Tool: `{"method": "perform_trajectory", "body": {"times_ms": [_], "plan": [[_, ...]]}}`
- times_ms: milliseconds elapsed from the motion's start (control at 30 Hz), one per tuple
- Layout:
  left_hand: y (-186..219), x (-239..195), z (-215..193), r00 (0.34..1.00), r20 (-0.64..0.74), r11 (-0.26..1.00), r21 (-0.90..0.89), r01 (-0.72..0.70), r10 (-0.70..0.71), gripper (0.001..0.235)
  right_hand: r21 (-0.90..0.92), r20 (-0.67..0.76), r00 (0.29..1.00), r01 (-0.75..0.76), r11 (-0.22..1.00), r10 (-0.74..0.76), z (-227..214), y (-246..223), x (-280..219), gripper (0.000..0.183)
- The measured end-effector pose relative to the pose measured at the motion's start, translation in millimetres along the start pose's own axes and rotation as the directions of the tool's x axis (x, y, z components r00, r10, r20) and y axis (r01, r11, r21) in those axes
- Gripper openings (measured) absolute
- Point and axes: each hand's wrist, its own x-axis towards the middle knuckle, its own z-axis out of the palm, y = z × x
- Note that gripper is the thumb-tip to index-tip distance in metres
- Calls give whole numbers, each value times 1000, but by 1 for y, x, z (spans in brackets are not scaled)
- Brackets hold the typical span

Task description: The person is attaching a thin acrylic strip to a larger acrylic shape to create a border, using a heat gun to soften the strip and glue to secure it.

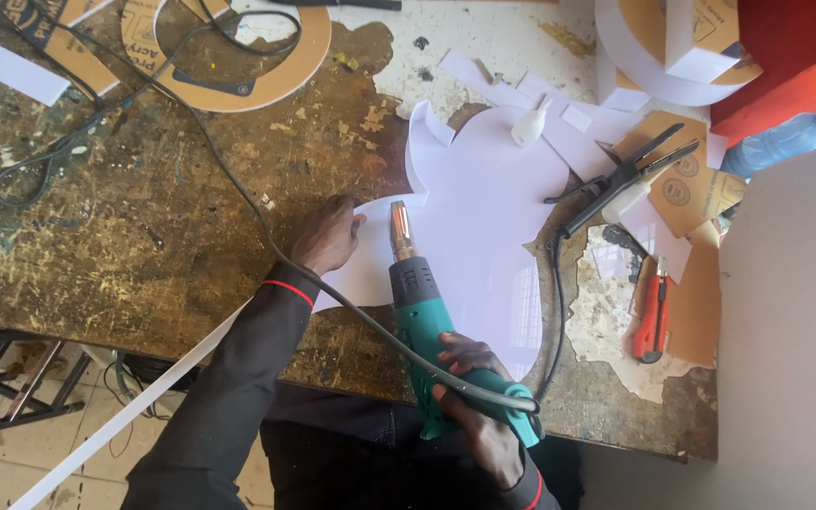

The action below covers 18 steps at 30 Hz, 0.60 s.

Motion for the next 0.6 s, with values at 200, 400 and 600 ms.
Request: {"method": "perform_trajectory", "body": {"times_ms": [200,400,600], "plan": [[7,-6,-12,1000,2,998,-58,-5,5,15,-61,-44,999,29,998,-31,-9,-4,-2,23],[-4,3,0,999,-35,999,-19,-36,35,19,-172,-91,996,-18,985,2,-26,0,-12,26],[5,-4,-12,1000,-10,1000,7,-17,17,26,-100,-128,984,-138,985,125,-21,-6,-18,26]]}}
